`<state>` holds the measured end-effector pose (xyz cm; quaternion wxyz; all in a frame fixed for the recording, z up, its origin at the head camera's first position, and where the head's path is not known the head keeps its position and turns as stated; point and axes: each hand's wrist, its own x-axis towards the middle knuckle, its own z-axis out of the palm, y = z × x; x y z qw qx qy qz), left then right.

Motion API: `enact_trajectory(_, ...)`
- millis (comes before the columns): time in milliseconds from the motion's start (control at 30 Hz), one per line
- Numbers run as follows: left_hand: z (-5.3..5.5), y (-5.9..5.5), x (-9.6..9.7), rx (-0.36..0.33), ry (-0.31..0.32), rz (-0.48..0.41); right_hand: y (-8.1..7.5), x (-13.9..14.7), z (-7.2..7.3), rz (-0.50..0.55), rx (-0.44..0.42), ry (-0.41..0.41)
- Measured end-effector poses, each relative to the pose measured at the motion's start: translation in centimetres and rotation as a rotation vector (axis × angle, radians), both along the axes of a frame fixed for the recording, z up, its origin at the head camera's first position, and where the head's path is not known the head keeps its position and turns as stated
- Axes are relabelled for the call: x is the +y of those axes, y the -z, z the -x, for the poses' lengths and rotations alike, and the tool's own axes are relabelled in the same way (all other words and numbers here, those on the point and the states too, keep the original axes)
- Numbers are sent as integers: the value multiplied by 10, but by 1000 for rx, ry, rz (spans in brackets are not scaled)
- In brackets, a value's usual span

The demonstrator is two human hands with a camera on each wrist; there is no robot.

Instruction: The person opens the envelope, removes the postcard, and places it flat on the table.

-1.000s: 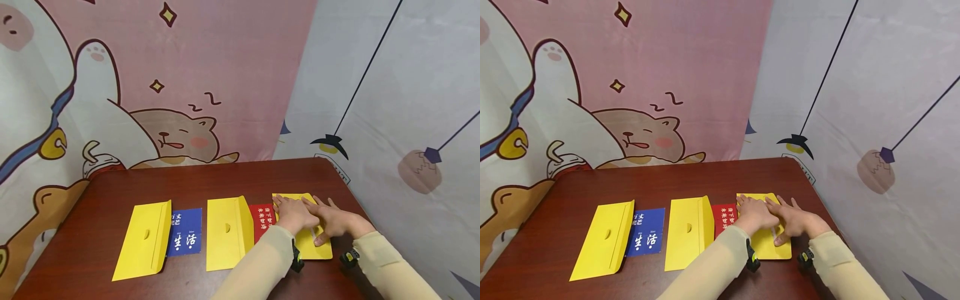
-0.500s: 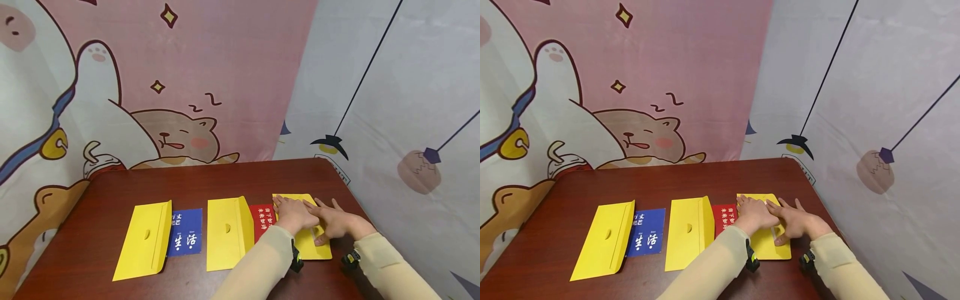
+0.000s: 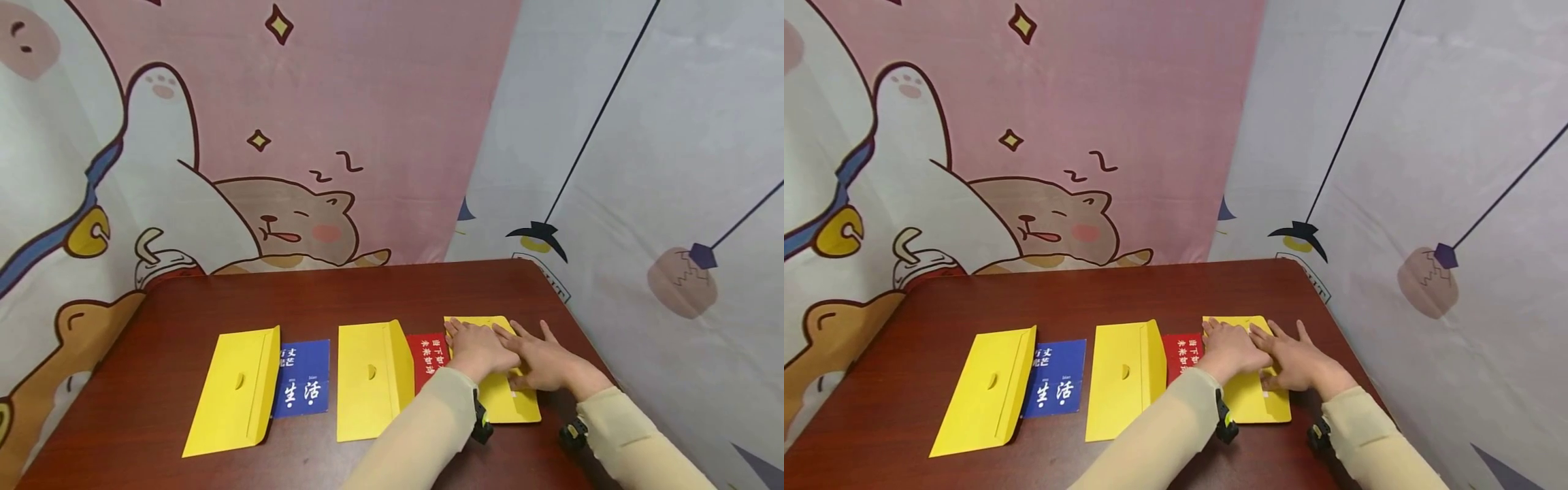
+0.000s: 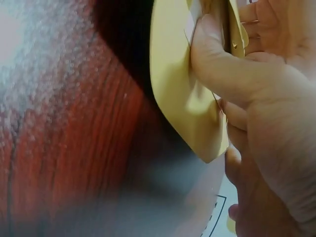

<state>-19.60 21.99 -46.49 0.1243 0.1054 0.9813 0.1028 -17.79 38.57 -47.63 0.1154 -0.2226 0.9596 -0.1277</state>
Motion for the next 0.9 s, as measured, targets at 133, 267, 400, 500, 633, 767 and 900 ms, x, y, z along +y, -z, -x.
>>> enact_trajectory(133,0,0,0,3,15,13,-2,1,0,-25,-25,23)
enact_trajectory(267,0,0,2,0,9,22,-6,4,-2,-58,-28,21)
enact_trajectory(400,0,0,3,-6,-15,16,-9,9,-4,-65,-31,11)
enact_trajectory(500,0,1,3,-2,-14,17,-9,14,-6,-63,-33,12)
enact_trajectory(633,0,1,1,1,-18,15,-7,19,-6,-63,-35,20)
enact_trajectory(767,1,2,1,0,-22,21,-6,23,-6,-69,-35,24)
enact_trajectory(900,3,4,2,3,-27,29,-7,26,-6,-70,-48,26)
